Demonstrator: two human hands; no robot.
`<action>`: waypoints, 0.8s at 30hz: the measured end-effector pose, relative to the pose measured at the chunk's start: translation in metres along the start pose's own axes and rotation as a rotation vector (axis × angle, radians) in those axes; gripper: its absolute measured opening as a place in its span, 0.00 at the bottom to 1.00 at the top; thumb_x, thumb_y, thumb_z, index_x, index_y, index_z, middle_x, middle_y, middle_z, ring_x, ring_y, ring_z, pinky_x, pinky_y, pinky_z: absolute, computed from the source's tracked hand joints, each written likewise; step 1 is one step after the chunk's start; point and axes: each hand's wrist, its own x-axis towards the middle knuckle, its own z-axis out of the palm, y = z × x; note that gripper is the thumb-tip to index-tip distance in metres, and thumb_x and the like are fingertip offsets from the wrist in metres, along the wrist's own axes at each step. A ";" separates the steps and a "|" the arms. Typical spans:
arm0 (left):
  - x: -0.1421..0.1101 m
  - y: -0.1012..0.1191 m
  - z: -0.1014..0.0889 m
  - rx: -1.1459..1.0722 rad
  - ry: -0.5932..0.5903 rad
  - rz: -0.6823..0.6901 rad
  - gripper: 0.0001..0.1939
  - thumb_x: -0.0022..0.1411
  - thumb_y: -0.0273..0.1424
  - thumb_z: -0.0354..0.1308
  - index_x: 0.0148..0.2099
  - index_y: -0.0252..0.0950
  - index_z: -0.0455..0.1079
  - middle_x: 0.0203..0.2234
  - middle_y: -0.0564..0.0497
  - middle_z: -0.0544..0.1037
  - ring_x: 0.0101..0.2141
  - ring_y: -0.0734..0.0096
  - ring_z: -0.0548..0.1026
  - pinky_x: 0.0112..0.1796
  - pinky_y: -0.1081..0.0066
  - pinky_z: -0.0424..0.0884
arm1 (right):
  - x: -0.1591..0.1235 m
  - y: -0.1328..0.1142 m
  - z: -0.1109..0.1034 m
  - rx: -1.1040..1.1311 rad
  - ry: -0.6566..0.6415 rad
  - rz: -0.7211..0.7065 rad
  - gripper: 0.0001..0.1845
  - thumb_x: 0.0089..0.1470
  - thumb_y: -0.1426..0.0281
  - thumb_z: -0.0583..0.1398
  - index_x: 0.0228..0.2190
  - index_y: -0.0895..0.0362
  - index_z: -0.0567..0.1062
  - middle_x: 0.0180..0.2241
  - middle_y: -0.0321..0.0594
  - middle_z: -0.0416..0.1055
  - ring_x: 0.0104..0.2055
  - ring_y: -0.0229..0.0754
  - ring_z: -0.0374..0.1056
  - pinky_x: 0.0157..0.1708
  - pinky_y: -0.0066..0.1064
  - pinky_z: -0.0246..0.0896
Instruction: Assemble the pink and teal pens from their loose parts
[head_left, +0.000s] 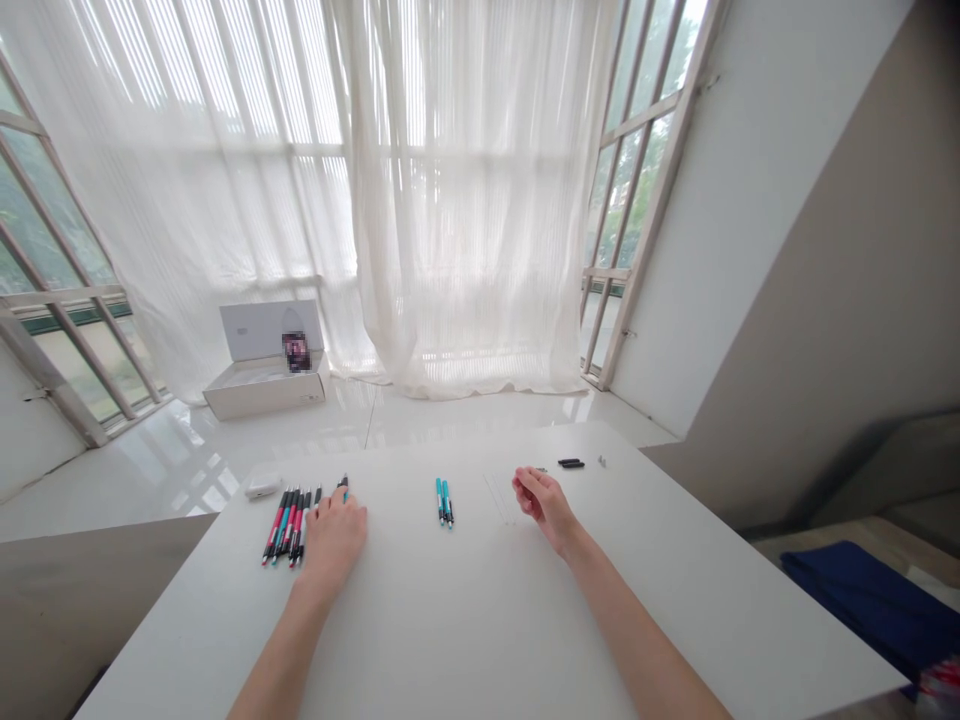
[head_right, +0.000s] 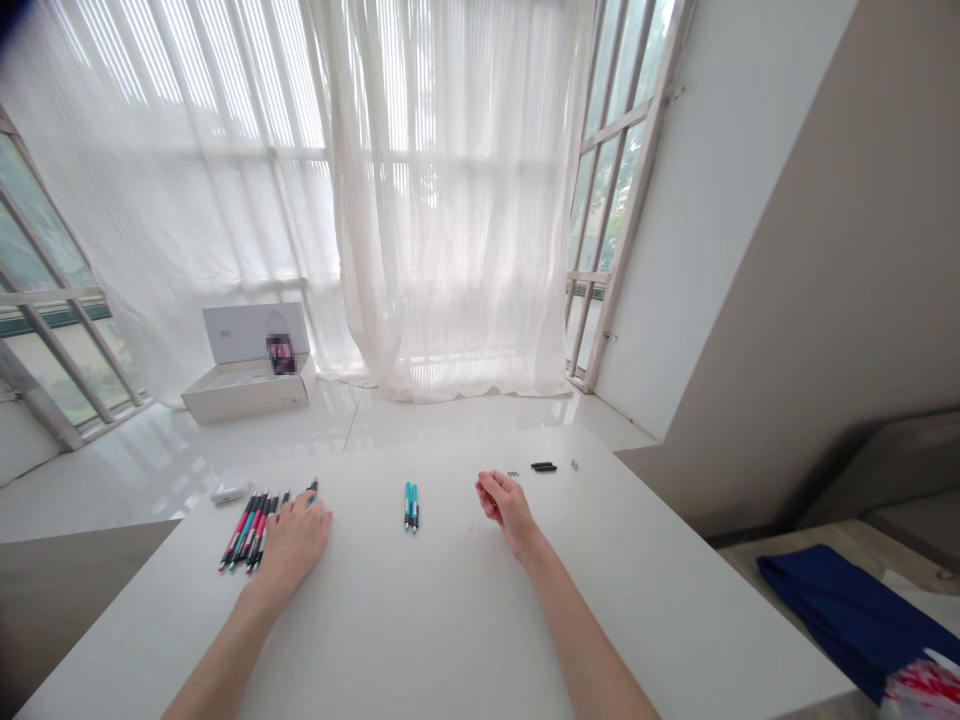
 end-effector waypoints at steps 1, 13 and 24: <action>0.000 -0.001 0.001 0.009 0.000 -0.007 0.19 0.63 0.30 0.44 0.43 0.30 0.75 0.53 0.35 0.69 0.47 0.50 0.70 0.45 0.56 0.63 | 0.000 0.000 0.000 0.003 0.002 -0.001 0.21 0.43 0.54 0.65 0.20 0.57 0.65 0.21 0.32 0.61 0.19 0.30 0.48 0.19 0.27 0.40; -0.003 0.010 0.003 -0.087 0.142 0.030 0.18 0.64 0.31 0.45 0.50 0.30 0.70 0.46 0.37 0.74 0.49 0.51 0.67 0.48 0.55 0.60 | 0.005 0.007 -0.003 -0.095 0.019 -0.017 0.23 0.42 0.50 0.64 0.21 0.56 0.65 0.20 0.31 0.61 0.18 0.30 0.48 0.18 0.26 0.40; -0.025 0.065 0.009 -0.494 0.107 0.656 0.19 0.66 0.36 0.45 0.58 0.42 0.62 0.53 0.43 0.68 0.51 0.58 0.65 0.48 0.57 0.64 | 0.000 0.026 0.002 -1.082 -0.039 -0.326 0.10 0.53 0.64 0.54 0.29 0.54 0.73 0.28 0.35 0.71 0.25 0.36 0.60 0.29 0.29 0.54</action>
